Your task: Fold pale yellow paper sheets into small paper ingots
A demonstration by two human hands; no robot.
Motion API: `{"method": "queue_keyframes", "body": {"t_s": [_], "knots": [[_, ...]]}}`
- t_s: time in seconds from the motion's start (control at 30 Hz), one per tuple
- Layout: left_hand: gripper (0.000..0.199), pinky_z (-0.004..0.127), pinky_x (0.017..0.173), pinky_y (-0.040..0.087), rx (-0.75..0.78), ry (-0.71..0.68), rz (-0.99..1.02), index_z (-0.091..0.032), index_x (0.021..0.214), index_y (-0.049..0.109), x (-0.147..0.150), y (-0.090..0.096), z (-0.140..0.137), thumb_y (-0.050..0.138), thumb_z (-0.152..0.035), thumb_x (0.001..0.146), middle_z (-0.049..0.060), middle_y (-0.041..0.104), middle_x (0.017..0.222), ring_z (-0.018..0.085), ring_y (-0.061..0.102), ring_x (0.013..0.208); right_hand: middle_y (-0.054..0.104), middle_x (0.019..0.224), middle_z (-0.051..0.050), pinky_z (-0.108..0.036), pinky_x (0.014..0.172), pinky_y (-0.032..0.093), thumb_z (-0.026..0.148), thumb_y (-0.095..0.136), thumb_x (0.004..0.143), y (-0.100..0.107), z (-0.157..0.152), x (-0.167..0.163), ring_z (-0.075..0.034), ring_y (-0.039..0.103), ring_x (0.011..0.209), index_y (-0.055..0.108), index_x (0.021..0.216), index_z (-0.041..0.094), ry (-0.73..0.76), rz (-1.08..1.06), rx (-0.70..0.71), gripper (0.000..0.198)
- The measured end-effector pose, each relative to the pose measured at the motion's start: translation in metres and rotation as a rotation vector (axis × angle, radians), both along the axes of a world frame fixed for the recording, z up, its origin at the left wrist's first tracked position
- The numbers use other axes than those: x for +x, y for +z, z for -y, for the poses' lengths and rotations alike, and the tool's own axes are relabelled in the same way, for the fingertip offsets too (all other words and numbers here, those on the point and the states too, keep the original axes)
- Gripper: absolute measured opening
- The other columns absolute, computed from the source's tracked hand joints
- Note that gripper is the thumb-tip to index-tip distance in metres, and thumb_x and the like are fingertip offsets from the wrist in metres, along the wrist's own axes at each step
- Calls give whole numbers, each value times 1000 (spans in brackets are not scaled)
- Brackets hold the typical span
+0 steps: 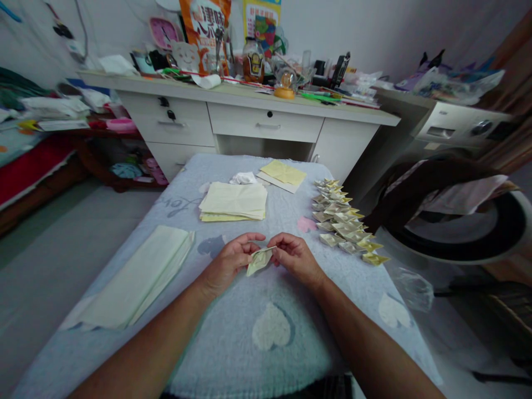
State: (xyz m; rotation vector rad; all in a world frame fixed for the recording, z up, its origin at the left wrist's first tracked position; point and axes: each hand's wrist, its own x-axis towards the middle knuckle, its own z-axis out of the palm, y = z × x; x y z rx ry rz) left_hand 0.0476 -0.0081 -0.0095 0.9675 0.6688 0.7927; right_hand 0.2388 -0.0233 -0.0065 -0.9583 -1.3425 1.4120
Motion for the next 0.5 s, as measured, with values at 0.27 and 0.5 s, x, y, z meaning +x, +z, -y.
{"method": "queue_keyframes", "body": {"t_s": [0.27,0.5], "knots": [[51,25,59,37,14,-5,-45,-17,118,57,-1,-4,-1,62,-22,68,6,65,88,16,57,71,58,62,3,-22,52,40,42,70,78,-2,-1,0,-9,50,51,63,84,17,-9,15,7,27],[45,27,65,40,49,26,-89,-18,113,61,0,-4,0,65,-26,69,6,63,91,18,58,78,58,61,2,-22,52,40,40,68,79,-5,-2,1,-9,50,52,65,84,17,-34,24,3,25]]}}
